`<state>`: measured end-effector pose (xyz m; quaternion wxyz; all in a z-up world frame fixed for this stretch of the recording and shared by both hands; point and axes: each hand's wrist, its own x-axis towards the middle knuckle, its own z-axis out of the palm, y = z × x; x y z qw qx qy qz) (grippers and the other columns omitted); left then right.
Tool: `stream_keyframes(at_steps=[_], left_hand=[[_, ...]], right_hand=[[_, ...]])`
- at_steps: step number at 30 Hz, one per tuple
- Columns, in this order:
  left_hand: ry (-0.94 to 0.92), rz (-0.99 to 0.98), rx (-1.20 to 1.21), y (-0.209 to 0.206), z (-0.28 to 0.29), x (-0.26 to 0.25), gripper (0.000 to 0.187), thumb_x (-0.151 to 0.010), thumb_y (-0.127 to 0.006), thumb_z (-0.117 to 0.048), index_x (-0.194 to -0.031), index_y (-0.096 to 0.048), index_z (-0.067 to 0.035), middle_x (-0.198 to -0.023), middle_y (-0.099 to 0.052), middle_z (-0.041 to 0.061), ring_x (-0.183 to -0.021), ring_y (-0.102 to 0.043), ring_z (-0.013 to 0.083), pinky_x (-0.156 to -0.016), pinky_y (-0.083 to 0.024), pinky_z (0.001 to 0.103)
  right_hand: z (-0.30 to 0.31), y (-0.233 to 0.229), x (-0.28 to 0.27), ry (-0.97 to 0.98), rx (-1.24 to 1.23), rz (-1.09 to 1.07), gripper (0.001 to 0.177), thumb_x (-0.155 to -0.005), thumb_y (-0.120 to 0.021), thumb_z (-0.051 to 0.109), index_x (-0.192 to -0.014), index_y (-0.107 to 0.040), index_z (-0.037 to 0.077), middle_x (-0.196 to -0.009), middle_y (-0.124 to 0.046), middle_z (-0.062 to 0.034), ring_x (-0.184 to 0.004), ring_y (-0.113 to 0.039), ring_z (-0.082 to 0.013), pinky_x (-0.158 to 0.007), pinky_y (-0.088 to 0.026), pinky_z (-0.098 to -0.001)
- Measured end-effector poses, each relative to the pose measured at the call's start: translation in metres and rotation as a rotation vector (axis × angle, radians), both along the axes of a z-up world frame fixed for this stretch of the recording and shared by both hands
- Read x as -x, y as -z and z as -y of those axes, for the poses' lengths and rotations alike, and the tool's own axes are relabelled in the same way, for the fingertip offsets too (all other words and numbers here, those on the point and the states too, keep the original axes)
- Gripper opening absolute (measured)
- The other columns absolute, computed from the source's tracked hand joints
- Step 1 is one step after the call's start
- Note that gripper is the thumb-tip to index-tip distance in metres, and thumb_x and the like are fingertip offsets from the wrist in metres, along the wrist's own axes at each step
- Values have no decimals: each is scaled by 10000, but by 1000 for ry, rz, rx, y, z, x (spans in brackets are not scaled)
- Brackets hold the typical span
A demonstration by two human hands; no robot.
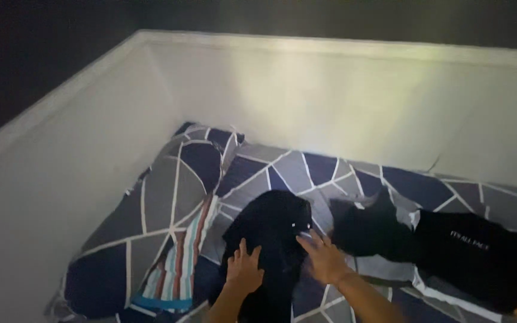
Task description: The person removes several garments from a bed, places each on a hanger, and hangs them on a clothing rack. Items handled include a light-colored shirt, a dark hoodie, a black jacket, and a patterned shirt. The person also briefly folds a patterned shirt on the bed.
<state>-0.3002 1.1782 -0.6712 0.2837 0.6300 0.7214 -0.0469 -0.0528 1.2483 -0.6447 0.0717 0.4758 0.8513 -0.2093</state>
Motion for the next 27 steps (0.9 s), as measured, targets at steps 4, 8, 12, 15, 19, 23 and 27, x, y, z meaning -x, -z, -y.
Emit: stream_keyframes(at_steps=[4, 8, 12, 15, 19, 23, 27], left_hand=[[-7, -25, 23, 62, 14, -4, 761, -935, -698, -355, -1577, -308, -233, -1674, -90, 228, -1461, -318, 425, -1158, -343, 548], [14, -79, 81, 107, 18, -6, 766, -949, -692, -352, -1593, -288, -260, -1682, -64, 221, -1487, -280, 426, -1166, -334, 559], [39, -95, 180, 131, 20, -13, 767, -946, -695, -374, -1597, -290, -345, -1697, -11, 210, -1524, -225, 420, -1182, -318, 558], [53, -101, 243, 147, 23, -22, 772, -931, -703, -404, -1592, -305, -380, -1708, 3, 194, -1537, -213, 415, -1188, -318, 566], [79, -86, 252, 189, 29, -32, 754, -928, -701, -405, -1588, -339, -372, -1711, 6, 207, -1533, -220, 431, -1188, -312, 579], [93, -108, 244, 209, 28, -35, 753, -948, -666, -428, -1604, -316, -309, -1708, 23, 228, -1518, -238, 449, -1184, -308, 579], [113, -82, 282, 214, 43, -31, 777, -969, -620, -437, -1628, -265, -229, -1711, 37, 225, -1492, -296, 435, -1198, -289, 580]], right_hand=[[9, 71, 3, -34, 100, 81, 900, -905, -735, 211, -1618, -200, 336, -1655, -143, -200, -1468, -272, -500, -1198, -303, -542], [17, 109, 16, -69, 216, 137, 1005, -876, -723, 121, -1640, -123, 382, -1699, -59, -195, -1493, -264, -485, -1202, -323, -526], [24, 135, 31, -51, 300, 209, 1037, -883, -743, 201, -1634, -75, 457, -1715, -15, -179, -1485, -315, -462, -1195, -361, -520], [32, 131, 45, -70, 334, 216, 993, -914, -776, 353, -1621, -86, 456, -1706, 42, -194, -1485, -295, -477, -1193, -355, -530], [35, 166, 47, -118, 347, 187, 973, -903, -789, 363, -1620, -136, 444, -1692, 122, -214, -1496, -268, -478, -1183, -370, -523], [40, 147, 61, -99, 393, 233, 898, -891, -754, 308, -1604, -230, 461, -1702, 245, -175, -1504, -316, -420, -1167, -427, -484], [48, 136, 71, -43, 441, 336, 836, -943, -721, 355, -1607, -221, 444, -1687, 310, -123, -1531, -253, -392, -1229, -335, -497]])
